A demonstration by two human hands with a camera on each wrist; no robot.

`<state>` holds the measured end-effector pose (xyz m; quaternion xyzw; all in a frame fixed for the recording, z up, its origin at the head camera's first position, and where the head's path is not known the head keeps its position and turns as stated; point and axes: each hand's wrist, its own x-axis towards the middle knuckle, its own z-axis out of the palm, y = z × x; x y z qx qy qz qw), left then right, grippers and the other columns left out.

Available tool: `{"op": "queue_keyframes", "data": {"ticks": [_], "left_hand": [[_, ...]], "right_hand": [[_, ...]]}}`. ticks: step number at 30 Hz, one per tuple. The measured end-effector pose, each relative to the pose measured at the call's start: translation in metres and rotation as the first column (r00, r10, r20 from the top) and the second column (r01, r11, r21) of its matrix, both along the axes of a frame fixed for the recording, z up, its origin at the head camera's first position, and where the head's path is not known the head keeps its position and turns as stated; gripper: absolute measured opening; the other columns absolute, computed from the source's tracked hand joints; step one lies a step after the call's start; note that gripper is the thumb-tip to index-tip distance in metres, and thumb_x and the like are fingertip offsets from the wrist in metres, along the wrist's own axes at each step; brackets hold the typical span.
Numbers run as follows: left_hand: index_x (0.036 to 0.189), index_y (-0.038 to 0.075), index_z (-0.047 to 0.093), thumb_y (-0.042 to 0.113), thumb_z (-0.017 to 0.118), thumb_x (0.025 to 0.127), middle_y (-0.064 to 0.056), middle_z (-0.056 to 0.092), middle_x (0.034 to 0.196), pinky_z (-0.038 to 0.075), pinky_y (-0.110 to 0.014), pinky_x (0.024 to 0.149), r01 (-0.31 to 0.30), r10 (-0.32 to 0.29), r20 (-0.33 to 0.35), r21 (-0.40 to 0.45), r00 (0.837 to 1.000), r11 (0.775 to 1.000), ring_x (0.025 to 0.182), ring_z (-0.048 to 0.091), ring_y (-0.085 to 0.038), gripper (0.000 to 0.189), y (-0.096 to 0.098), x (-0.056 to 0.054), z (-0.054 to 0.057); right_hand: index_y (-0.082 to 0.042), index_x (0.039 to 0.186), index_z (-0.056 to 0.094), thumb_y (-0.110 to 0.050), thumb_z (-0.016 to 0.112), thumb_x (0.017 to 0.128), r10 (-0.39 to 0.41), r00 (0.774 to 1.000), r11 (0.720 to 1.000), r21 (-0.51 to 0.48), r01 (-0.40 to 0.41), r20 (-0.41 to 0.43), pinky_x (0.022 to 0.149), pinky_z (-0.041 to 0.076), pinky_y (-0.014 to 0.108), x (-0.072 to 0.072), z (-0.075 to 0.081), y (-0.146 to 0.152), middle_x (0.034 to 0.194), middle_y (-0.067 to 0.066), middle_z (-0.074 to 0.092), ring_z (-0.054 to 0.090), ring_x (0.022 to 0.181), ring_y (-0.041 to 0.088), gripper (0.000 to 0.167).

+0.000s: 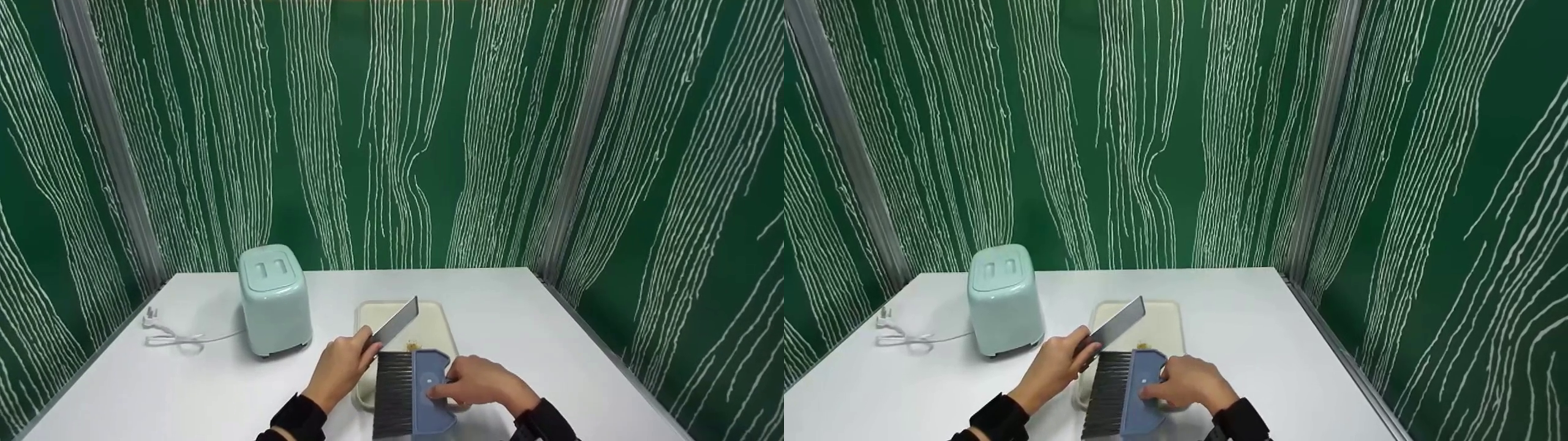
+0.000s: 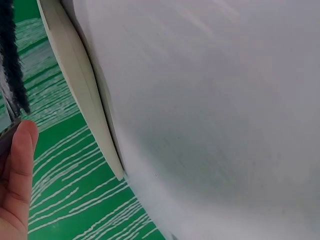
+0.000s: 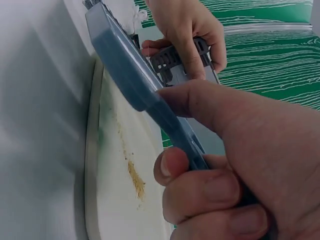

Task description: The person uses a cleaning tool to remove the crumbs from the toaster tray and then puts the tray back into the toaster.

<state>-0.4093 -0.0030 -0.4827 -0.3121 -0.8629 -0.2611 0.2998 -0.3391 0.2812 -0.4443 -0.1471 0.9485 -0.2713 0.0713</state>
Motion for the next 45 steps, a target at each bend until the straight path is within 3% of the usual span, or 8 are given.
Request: {"op": "queue_keyframes", "data": {"ticks": [3,8,15,21,31,40,45], "left_hand": [[0.092,0.016,0.055,0.032,0.068,0.106,-0.002,0.059,0.063,0.044,-0.038,0.05,-0.004,0.004,-0.023,-0.005,1.0,1.0,0.055,0.062,-0.023,0.024,0.0,0.0,0.0],[0.092,0.016,0.054,0.032,0.068,0.106,0.002,0.053,0.062,0.042,-0.036,0.049,-0.004,0.004,-0.027,-0.017,1.0,1.0,0.054,0.055,-0.019,0.025,0.0,0.0,0.001],[0.092,0.016,0.055,0.03,0.068,0.106,0.004,0.052,0.063,0.041,-0.031,0.051,0.004,-0.004,-0.016,-0.026,1.0,1.0,0.056,0.051,-0.013,0.024,-0.002,0.001,0.002],[0.093,0.016,0.054,0.029,0.069,0.106,0.002,0.055,0.063,0.042,-0.033,0.052,-0.033,0.033,-0.001,-0.052,0.999,0.998,0.055,0.053,-0.014,0.024,-0.002,0.003,0.003],[0.093,0.016,0.055,0.028,0.07,0.104,-0.004,0.061,0.063,0.046,-0.04,0.05,-0.042,0.041,-0.018,-0.043,0.999,0.998,0.055,0.063,-0.025,0.023,-0.001,0.005,0.001],[0.093,0.015,0.054,0.027,0.07,0.104,-0.004,0.065,0.065,0.047,-0.04,0.049,-0.041,0.039,-0.04,-0.056,0.998,0.998,0.056,0.066,-0.026,0.023,-0.002,0.004,0.001],[0.093,0.015,0.055,0.027,0.07,0.105,-0.005,0.068,0.066,0.047,-0.04,0.049,-0.046,0.042,-0.049,-0.063,0.998,0.997,0.057,0.067,-0.027,0.022,-0.004,0.004,0.0]], "right_hand": [[-0.007,0.063,0.071,-0.056,0.076,0.089,-0.031,0.999,1.0,-0.001,0.031,-0.024,0.052,0.03,0.027,-0.003,0.0,0.006,0.053,-0.012,0.052,0.043,0.054,0.008,0.056],[-0.015,0.06,0.065,-0.058,0.075,0.09,-0.123,0.992,0.992,0.008,0.124,-0.04,0.052,0.028,0.028,-0.007,0.001,0.015,0.055,-0.01,0.053,0.041,0.054,0.009,0.053],[-0.014,0.063,0.067,-0.055,0.074,0.091,-0.259,0.964,0.965,0.014,0.261,-0.06,0.053,0.032,0.027,-0.014,-0.001,0.029,0.059,-0.007,0.058,0.046,0.056,0.011,0.049],[-0.011,0.069,0.072,-0.056,0.073,0.091,-0.332,0.942,0.943,0.012,0.333,-0.046,0.055,0.034,0.028,-0.015,-0.001,0.039,0.065,-0.001,0.066,0.05,0.059,0.013,0.05],[-0.015,0.064,0.068,-0.059,0.073,0.09,-0.248,0.967,0.969,-0.005,0.248,-0.051,0.053,0.031,0.027,-0.011,0.001,0.029,0.059,-0.007,0.058,0.045,0.056,0.011,0.051],[-0.012,0.067,0.07,-0.055,0.074,0.09,-0.302,0.952,0.953,0.008,0.303,-0.054,0.054,0.032,0.028,-0.011,0.001,0.032,0.061,-0.005,0.061,0.047,0.057,0.011,0.049],[-0.015,0.064,0.067,-0.057,0.074,0.091,-0.276,0.959,0.961,-0.014,0.276,-0.063,0.054,0.032,0.028,-0.01,0.003,0.031,0.06,-0.006,0.059,0.047,0.058,0.011,0.051]]}}
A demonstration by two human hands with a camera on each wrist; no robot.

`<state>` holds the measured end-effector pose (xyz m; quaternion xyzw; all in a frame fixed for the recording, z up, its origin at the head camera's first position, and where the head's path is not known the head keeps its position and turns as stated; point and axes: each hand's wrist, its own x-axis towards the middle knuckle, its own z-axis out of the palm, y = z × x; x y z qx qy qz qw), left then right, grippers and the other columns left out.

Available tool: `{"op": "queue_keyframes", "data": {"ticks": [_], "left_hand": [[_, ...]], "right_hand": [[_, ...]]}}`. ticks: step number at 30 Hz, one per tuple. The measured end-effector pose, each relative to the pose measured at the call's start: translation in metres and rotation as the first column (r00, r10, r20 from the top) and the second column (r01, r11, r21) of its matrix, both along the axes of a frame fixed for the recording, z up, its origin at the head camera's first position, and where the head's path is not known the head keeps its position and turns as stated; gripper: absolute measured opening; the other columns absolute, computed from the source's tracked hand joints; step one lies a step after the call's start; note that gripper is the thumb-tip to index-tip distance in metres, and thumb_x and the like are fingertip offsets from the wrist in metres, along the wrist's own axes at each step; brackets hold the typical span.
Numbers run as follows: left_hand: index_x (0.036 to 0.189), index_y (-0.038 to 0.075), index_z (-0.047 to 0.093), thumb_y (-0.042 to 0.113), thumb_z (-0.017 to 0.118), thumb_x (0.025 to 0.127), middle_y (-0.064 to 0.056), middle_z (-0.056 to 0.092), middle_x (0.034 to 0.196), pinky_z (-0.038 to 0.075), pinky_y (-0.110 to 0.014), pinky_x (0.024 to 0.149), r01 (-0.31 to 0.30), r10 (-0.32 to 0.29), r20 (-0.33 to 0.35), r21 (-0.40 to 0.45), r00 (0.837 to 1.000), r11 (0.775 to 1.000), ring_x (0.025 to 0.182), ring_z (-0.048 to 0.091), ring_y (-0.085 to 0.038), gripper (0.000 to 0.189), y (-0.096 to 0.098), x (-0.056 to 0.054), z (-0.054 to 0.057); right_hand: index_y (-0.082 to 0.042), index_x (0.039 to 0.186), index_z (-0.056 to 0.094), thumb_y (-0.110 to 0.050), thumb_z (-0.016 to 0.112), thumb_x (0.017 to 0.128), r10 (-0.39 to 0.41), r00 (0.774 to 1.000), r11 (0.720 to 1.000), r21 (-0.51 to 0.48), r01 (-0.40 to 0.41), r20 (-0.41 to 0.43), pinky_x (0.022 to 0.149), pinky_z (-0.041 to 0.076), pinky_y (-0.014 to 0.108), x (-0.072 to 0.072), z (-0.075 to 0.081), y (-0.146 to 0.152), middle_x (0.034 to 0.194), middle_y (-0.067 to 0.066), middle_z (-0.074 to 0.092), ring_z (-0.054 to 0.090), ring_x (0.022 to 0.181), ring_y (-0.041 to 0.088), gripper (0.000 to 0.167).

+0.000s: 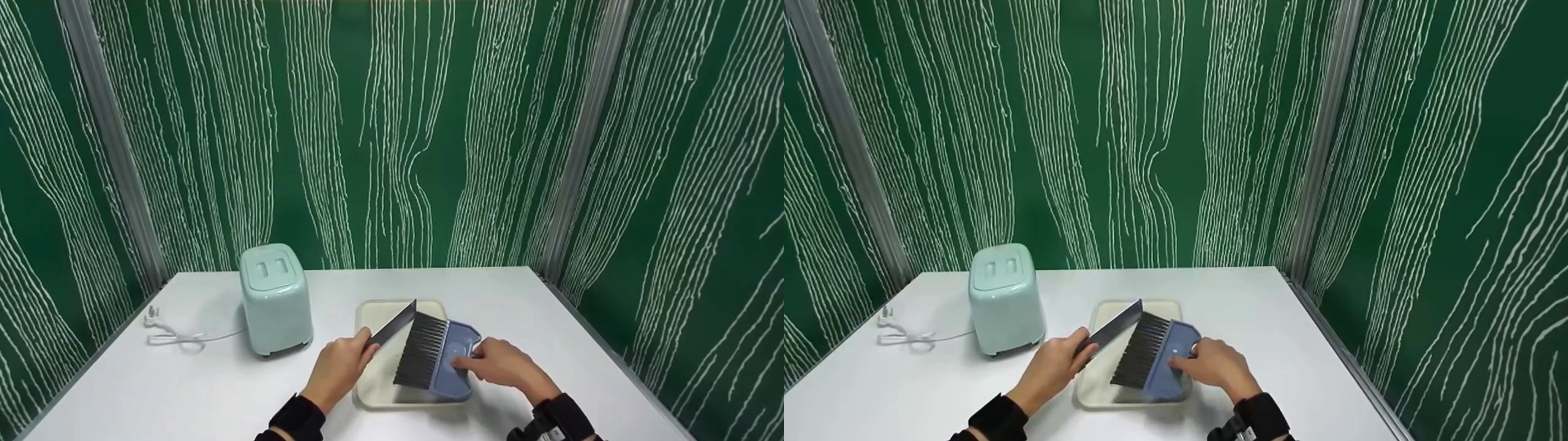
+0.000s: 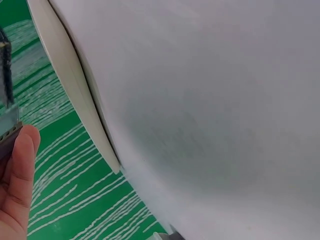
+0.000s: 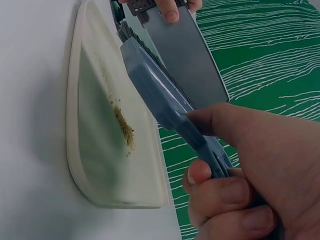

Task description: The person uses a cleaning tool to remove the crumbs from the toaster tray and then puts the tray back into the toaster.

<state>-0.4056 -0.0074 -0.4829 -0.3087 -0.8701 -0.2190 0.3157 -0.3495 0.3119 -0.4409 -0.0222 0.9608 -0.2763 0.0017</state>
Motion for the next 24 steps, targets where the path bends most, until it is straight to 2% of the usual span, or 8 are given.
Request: {"op": "queue_keyframes", "data": {"ticks": [6,12,14,19,24], "left_hand": [[0.092,0.015,0.055,0.025,0.07,0.105,-0.003,0.069,0.067,0.045,-0.037,0.049,0.027,-0.027,-0.031,-0.001,0.999,1.0,0.056,0.065,-0.022,0.022,0.0004,-0.0012,-0.0035],[0.092,0.015,0.056,0.023,0.072,0.103,-0.001,0.068,0.065,0.043,-0.035,0.048,0.035,-0.036,-0.088,-0.011,0.995,0.999,0.054,0.062,-0.019,0.021,0.0011,-0.002,-0.0044],[0.092,0.016,0.056,0.023,0.072,0.103,-0.001,0.067,0.065,0.043,-0.035,0.047,0.032,-0.033,-0.095,-0.015,0.995,0.999,0.054,0.061,-0.019,0.021,0.0013,-0.0017,-0.0036],[0.092,0.015,0.057,0.022,0.072,0.103,-0.001,0.066,0.064,0.044,-0.037,0.046,0.016,-0.02,-0.118,-0.033,0.993,0.999,0.053,0.064,-0.022,0.02,0.0012,-0.0017,-0.0023],[0.093,0.014,0.056,0.022,0.073,0.101,-0.003,0.066,0.063,0.044,-0.038,0.045,-0.002,-0.004,-0.144,-0.045,0.99,0.999,0.053,0.065,-0.025,0.02,0.0006,-0.0019,-0.0018]], "right_hand": [[-0.018,0.061,0.064,-0.056,0.074,0.091,0.018,1.0,1.0,0.007,-0.018,-0.014,0.053,0.029,0.027,-0.0032,-0.0025,-0.0023,0.058,-0.008,0.056,0.043,0.055,0.01,0.05],[-0.012,0.066,0.068,-0.054,0.075,0.09,-0.002,1.0,1.0,0.001,0.002,0.029,0.051,0.032,0.027,-0.0026,-0.0055,0.0006,0.059,-0.006,0.058,0.045,0.053,0.011,0.048],[-0.011,0.067,0.069,-0.053,0.075,0.089,0.009,0.999,1.0,-0.005,-0.009,0.041,0.05,0.033,0.026,-0.0017,-0.0054,0.0015,0.06,-0.005,0.058,0.046,0.053,0.012,0.048],[-0.016,0.063,0.065,-0.054,0.074,0.09,0.04,0.998,0.999,-0.015,-0.039,0.046,0.05,0.032,0.026,-0.0001,-0.0023,0.0021,0.059,-0.007,0.057,0.044,0.052,0.011,0.047],[-0.016,0.062,0.065,-0.054,0.073,0.09,0.013,1.0,1.0,-0.01,-0.013,0.026,0.05,0.034,0.026,-0.0014,0.0037,0.0008,0.059,-0.007,0.058,0.047,0.053,0.011,0.048]]}}
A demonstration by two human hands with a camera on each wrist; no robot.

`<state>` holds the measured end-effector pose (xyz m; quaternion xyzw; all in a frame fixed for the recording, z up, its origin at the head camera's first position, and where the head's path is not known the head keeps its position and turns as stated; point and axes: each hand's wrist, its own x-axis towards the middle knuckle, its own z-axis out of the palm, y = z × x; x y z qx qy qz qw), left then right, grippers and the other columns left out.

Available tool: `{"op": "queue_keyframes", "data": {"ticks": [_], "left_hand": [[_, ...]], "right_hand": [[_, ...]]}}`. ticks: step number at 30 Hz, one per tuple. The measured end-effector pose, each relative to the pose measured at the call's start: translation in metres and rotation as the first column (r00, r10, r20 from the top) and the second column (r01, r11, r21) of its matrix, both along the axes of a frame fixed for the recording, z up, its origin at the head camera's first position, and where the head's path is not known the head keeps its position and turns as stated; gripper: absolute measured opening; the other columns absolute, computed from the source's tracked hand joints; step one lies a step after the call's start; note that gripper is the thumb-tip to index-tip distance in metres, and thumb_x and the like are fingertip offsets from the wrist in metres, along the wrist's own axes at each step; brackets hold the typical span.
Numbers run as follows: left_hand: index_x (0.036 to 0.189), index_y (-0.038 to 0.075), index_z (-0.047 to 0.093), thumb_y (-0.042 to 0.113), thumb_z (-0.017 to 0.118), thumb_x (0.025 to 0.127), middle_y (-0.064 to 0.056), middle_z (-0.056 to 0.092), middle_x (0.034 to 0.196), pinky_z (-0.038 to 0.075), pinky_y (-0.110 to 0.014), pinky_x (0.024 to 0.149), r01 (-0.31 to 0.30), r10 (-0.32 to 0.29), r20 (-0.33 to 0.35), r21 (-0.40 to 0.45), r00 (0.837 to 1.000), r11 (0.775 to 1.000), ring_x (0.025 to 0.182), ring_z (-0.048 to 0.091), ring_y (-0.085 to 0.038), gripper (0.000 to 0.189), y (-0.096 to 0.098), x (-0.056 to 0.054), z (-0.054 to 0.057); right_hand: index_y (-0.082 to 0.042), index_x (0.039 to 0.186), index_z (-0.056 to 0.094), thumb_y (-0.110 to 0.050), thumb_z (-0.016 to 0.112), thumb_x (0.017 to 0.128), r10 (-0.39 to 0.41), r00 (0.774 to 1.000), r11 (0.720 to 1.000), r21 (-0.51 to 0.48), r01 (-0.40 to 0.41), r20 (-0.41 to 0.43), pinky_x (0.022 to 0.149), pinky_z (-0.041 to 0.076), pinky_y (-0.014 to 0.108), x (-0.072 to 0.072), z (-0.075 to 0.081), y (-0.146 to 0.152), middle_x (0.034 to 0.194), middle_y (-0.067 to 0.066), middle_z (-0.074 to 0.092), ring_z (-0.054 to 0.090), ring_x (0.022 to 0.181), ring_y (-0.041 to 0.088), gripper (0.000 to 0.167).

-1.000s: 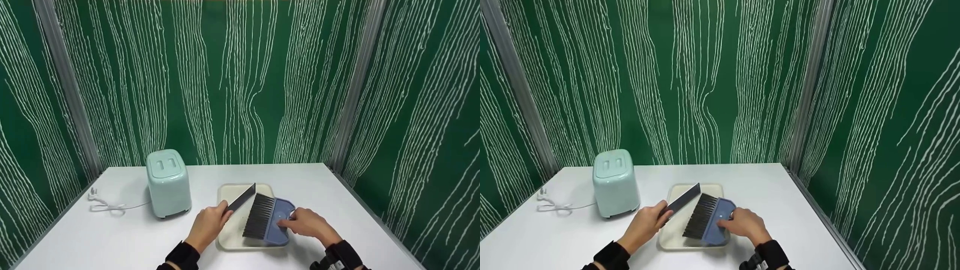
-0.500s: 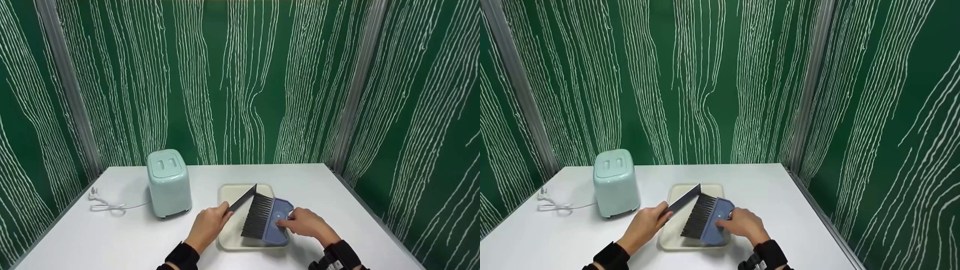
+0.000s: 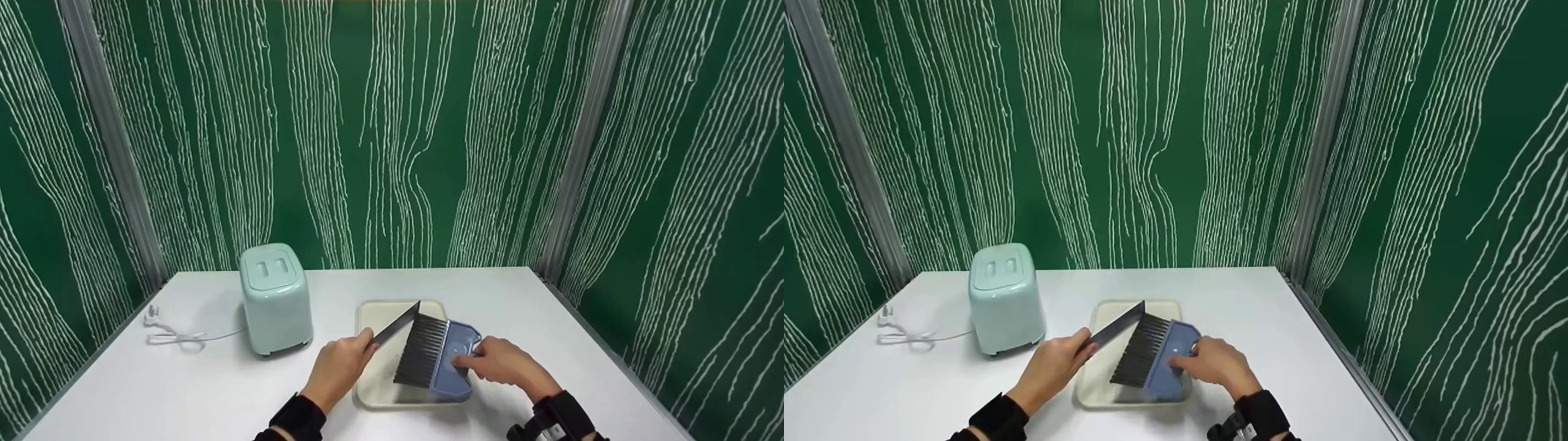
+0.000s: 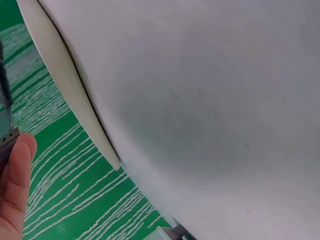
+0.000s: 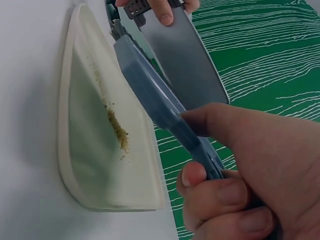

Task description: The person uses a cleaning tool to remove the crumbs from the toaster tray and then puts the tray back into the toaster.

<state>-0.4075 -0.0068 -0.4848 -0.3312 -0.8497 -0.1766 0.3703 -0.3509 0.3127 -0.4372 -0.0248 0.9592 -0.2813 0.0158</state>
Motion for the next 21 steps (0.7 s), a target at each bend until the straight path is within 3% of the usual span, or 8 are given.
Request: {"op": "queue_keyframes", "data": {"ticks": [9,12,14,17,21], "left_hand": [[0.091,0.014,0.056,0.023,0.08,0.095,0.001,0.062,0.058,0.044,-0.038,0.043,-0.005,0.0,-0.161,-0.034,0.987,0.999,0.048,0.063,-0.022,0.026,0.0026,-0.0022,-0.0029],[0.091,0.014,0.056,0.024,0.081,0.095,0.0,0.063,0.059,0.045,-0.038,0.042,-0.014,0.007,-0.177,-0.034,0.984,0.999,0.048,0.064,-0.022,0.027,0.0026,-0.0034,-0.0034],[0.092,0.013,0.056,0.025,0.08,0.096,-0.001,0.065,0.06,0.046,-0.039,0.043,-0.015,0.012,-0.145,-0.019,0.989,1.0,0.049,0.066,-0.024,0.026,0.0019,-0.0037,-0.0034],[0.093,0.014,0.056,0.024,0.077,0.099,-0.003,0.068,0.064,0.047,-0.039,0.045,-0.009,0.01,-0.034,0.031,0.999,0.999,0.053,0.068,-0.026,0.024,0.0006,-0.0041,-0.0027],[0.094,0.016,0.056,0.025,0.072,0.103,-0.002,0.064,0.065,0.047,-0.035,0.05,-0.017,0.001,0.132,0.118,0.991,0.993,0.056,0.064,-0.02,0.021,-0.0011,-0.0049,-0.0007]], "right_hand": [[-0.014,0.065,0.069,-0.055,0.075,0.089,-0.028,1.0,0.999,0.032,0.027,0.009,0.051,0.034,0.027,-0.0032,-0.005,0.0013,0.061,-0.004,0.062,0.049,0.054,0.012,0.048],[-0.015,0.063,0.067,-0.055,0.075,0.087,-0.016,1.0,0.999,0.031,0.015,0.027,0.05,0.033,0.026,-0.0035,-0.0058,0.0021,0.059,-0.006,0.059,0.046,0.052,0.011,0.047],[-0.017,0.061,0.064,-0.055,0.075,0.087,-0.005,0.999,1.0,0.028,0.004,0.039,0.049,0.032,0.025,-0.0036,-0.0053,0.0029,0.058,-0.006,0.056,0.044,0.052,0.011,0.047],[-0.017,0.062,0.064,-0.055,0.074,0.087,-0.008,0.999,1.0,0.014,0.007,0.054,0.049,0.031,0.025,-0.0033,-0.0036,0.0044,0.057,-0.006,0.055,0.044,0.052,0.01,0.047],[-0.013,0.068,0.067,-0.054,0.075,0.09,-0.051,0.998,0.998,-0.02,0.052,0.03,0.051,0.035,0.026,-0.0038,-0.0021,0.0081,0.063,-0.002,0.061,0.049,0.056,0.012,0.047]]}}
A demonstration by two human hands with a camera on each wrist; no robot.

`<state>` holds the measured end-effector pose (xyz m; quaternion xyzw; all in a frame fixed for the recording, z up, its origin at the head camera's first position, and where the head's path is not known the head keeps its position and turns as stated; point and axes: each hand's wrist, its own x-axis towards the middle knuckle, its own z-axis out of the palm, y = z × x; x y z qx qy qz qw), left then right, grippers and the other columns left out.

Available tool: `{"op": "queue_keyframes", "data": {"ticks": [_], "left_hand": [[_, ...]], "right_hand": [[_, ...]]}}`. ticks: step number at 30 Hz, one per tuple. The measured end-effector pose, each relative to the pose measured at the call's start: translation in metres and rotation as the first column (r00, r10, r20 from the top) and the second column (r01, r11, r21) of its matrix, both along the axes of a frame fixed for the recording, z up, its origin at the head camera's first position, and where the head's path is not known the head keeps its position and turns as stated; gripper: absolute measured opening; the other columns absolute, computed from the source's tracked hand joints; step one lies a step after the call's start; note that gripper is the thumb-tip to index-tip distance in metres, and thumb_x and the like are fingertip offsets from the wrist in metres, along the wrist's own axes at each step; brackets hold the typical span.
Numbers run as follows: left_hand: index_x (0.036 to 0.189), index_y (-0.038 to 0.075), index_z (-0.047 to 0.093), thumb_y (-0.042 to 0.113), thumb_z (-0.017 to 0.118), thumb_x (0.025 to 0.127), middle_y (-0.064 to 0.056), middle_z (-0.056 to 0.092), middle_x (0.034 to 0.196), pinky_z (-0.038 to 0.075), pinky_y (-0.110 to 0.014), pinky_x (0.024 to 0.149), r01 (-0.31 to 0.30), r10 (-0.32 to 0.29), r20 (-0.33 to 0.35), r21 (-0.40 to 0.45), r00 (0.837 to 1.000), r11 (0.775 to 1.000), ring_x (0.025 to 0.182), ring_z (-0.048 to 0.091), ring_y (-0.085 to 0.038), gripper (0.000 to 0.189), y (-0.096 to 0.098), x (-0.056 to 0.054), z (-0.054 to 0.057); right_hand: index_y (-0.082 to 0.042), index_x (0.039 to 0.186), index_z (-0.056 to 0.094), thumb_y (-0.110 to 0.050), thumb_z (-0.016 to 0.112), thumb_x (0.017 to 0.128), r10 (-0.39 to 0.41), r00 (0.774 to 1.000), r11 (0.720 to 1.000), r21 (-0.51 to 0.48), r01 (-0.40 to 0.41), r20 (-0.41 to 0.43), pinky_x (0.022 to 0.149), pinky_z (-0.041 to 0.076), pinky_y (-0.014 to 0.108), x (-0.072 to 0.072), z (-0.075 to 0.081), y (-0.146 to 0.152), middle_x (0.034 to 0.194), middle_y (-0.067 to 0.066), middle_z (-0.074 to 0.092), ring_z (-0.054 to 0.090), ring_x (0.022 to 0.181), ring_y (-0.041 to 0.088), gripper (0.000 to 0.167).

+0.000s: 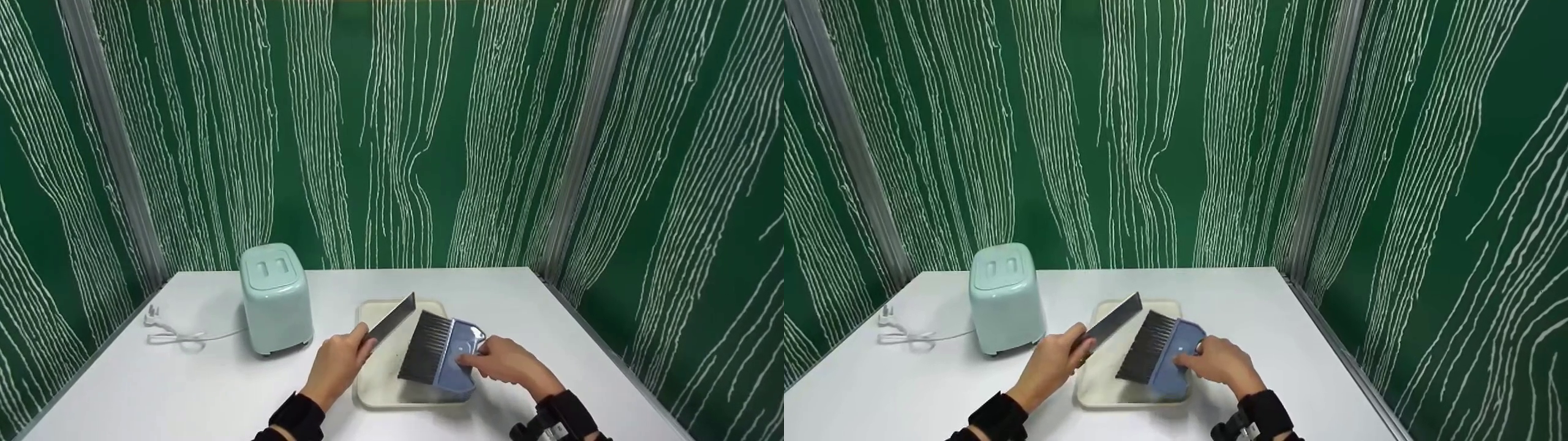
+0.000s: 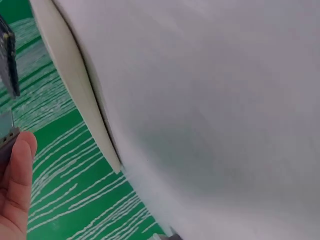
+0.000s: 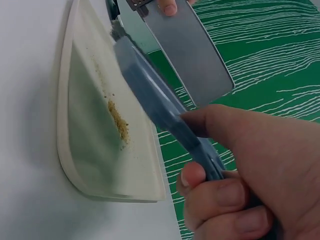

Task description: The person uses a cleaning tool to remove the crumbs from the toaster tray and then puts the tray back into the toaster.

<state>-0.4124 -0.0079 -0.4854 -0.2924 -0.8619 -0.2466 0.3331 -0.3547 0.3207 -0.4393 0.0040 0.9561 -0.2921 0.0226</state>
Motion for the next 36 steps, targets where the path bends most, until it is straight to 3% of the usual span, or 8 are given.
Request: {"op": "queue_keyframes", "data": {"ticks": [3,6,9,11,16,23,28,36], "left_hand": [[0.094,0.016,0.057,0.026,0.069,0.106,0.001,0.062,0.065,0.046,-0.027,0.052,0.022,-0.034,0.13,0.092,0.991,0.995,0.055,0.058,-0.009,0.02,-0.001,-0.001,0.002],[0.094,0.013,0.059,0.025,0.067,0.108,0.001,0.064,0.066,0.049,-0.022,0.047,0.065,-0.124,0.263,0.223,0.957,0.973,0.05,0.056,-0.001,0.019,-0.001,-0.001,0.003],[0.096,0.01,0.06,0.024,0.066,0.108,-0.001,0.067,0.066,0.052,-0.021,0.042,0.085,-0.21,0.358,0.335,0.91,0.938,0.045,0.057,0.0,0.019,0.0,-0.002,0.003],[0.097,0.009,0.061,0.025,0.066,0.108,-0.002,0.067,0.065,0.052,-0.022,0.041,0.085,-0.242,0.391,0.378,0.888,0.922,0.043,0.058,-0.001,0.02,0.001,-0.003,0.003],[0.1,0.007,0.061,0.028,0.066,0.108,-0.004,0.069,0.067,0.055,-0.027,0.042,0.084,-0.295,0.435,0.442,0.851,0.893,0.044,0.06,-0.004,0.023,0.003,-0.003,0.001],[0.095,0.003,0.057,0.022,0.066,0.108,-0.006,0.067,0.063,0.06,-0.045,0.045,0.027,-0.343,0.485,0.547,0.804,0.837,0.042,0.063,-0.009,0.024,-0.004,-0.002,-0.003],[0.095,0.003,0.056,0.021,0.066,0.108,-0.007,0.07,0.065,0.061,-0.043,0.046,0.005,-0.37,0.497,0.593,0.785,0.806,0.043,0.065,-0.01,0.025,-0.006,-0.005,-0.004],[0.092,0.004,0.053,0.022,0.066,0.108,-0.006,0.07,0.064,0.062,-0.045,0.048,-0.038,-0.38,0.526,0.621,0.761,0.783,0.045,0.067,-0.01,0.027,-0.006,-0.005,-0.003]], "right_hand": [[-0.007,0.085,0.074,-0.054,0.075,0.093,-0.047,0.997,0.999,-0.021,0.046,-0.059,0.059,0.047,0.032,-0.001,0.001,0.005,0.082,0.006,0.073,0.061,0.069,0.016,0.047],[-0.005,0.095,0.074,-0.054,0.074,0.095,-0.086,0.99,0.996,-0.036,0.083,-0.109,0.067,0.053,0.037,-0.004,0.002,0.011,0.095,0.013,0.077,0.068,0.082,0.022,0.049],[-0.009,0.085,0.068,-0.054,0.072,0.097,-0.12,0.983,0.992,-0.045,0.115,-0.136,0.066,0.05,0.036,-0.007,0.001,0.02,0.087,0.01,0.072,0.065,0.079,0.021,0.047],[-0.012,0.079,0.059,-0.054,0.071,0.098,-0.145,0.98,0.989,-0.05,0.139,-0.139,0.061,0.043,0.033,-0.01,-0.002,0.027,0.075,0.005,0.062,0.058,0.071,0.02,0.048],[-0.013,0.078,0.056,-0.057,0.068,0.099,-0.22,0.963,0.975,-0.062,0.213,-0.156,0.06,0.041,0.032,-0.013,-0.011,0.047,0.073,0.001,0.058,0.056,0.068,0.018,0.05],[-0.015,0.074,0.055,-0.062,0.064,0.1,-0.302,0.948,0.952,-0.093,0.293,-0.102,0.059,0.04,0.031,-0.016,-0.028,0.074,0.065,0.0,0.058,0.055,0.062,0.017,0.055],[-0.003,0.091,0.064,-0.068,0.059,0.1,-0.344,0.934,0.939,-0.036,0.342,-0.1,0.063,0.044,0.036,-0.015,-0.036,0.098,0.084,0.014,0.066,0.061,0.076,0.025,0.066],[0.011,0.107,0.069,-0.069,0.059,0.098,-0.373,0.927,0.926,0.049,0.374,-0.029,0.071,0.054,0.048,-0.012,-0.05,0.119,0.108,0.035,0.07,0.068,0.089,0.036,0.082]]}}
